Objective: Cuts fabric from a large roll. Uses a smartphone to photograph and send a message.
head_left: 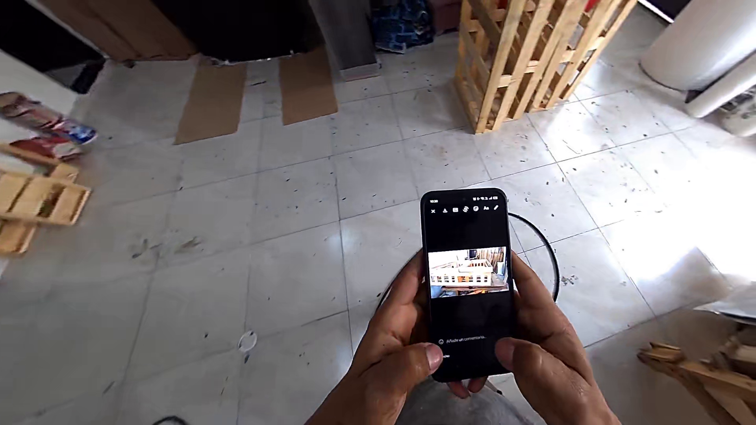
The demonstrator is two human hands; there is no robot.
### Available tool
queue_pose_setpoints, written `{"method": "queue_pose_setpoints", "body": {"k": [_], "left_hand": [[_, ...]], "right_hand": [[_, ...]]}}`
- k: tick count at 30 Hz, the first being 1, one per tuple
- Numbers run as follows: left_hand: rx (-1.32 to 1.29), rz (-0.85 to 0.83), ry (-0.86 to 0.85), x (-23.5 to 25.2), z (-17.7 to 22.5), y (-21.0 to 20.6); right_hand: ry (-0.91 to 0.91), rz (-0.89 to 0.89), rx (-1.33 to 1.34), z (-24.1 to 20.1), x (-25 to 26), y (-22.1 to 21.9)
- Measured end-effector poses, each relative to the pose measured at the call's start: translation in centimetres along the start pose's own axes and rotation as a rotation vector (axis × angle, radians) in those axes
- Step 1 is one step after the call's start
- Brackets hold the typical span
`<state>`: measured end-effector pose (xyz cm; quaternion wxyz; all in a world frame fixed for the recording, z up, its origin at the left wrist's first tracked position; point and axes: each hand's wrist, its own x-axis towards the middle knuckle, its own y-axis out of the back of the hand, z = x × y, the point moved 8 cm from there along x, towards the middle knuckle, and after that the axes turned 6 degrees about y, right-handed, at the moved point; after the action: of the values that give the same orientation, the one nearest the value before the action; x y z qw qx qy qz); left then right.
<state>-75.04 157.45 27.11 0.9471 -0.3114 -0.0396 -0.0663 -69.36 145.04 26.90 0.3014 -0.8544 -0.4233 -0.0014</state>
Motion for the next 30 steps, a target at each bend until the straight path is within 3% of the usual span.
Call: {"method": "queue_pose_setpoints", "body": {"k": [6,13,21,30], "left_hand": [[-0.039,-0.184,0.127,15.2,-1.7,1.7],[-0.026,-0.389,0.324,30.4,-4.5,-0.7],[-0.024,-0.555,0.456,41.3,-11.1,-6.6],[0.037,-0.625,0.451,51.8,-19.8,-16.0]], "right_hand": [[0.094,0.197,-0.068,-3.9,6.2,10.2],[0.196,0.487,-0.206,-10.9,9.6,19.8],[0.318,0.773,-0.287,-16.6,7.5,29.7],[0.365,0.978,-0.357,-24.8,3.3,42.9]]}}
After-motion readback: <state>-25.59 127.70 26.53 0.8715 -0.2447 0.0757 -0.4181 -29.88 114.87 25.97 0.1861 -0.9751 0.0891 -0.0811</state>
